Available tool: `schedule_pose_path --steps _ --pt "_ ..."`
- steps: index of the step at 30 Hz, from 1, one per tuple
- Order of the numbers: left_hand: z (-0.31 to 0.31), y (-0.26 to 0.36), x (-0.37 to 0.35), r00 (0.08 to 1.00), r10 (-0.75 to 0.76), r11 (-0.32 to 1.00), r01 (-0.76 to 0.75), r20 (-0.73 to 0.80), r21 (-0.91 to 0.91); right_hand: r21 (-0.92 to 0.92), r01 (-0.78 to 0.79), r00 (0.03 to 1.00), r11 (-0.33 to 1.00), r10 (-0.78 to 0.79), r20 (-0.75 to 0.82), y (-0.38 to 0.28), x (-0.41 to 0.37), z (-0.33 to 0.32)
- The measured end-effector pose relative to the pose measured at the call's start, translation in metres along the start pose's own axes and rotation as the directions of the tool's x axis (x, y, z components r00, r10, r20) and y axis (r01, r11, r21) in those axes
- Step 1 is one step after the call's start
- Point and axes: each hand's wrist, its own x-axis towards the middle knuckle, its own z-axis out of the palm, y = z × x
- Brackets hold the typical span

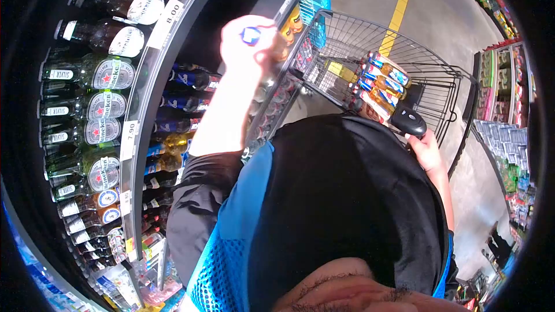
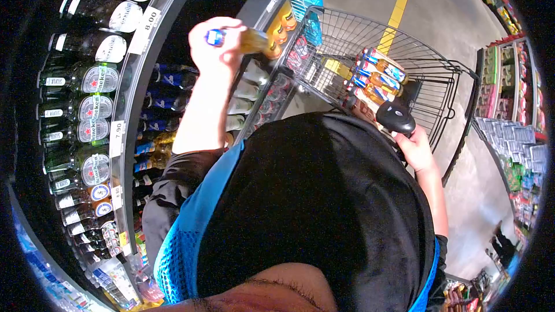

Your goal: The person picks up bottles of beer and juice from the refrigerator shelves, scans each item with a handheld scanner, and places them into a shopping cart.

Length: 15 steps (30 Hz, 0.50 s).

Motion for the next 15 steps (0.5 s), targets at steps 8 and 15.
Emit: schedule_pose_path --steps 8,15 --pt "-0.047 -0.085 0.027 0.940 0.249 0.924 -0.159 -0.231 0.349 0.071 -0.195 0.977 0.978 0.200 -0.076 0.021 -0.027 -0.004" --pt "-0.067 -0.108 0.039 0.928 0.099 0.665 0.207 -0.360 0.717 0.202 -0.179 0.975 0.963 0.200 -0.091 0.028 -0.045 0.003"
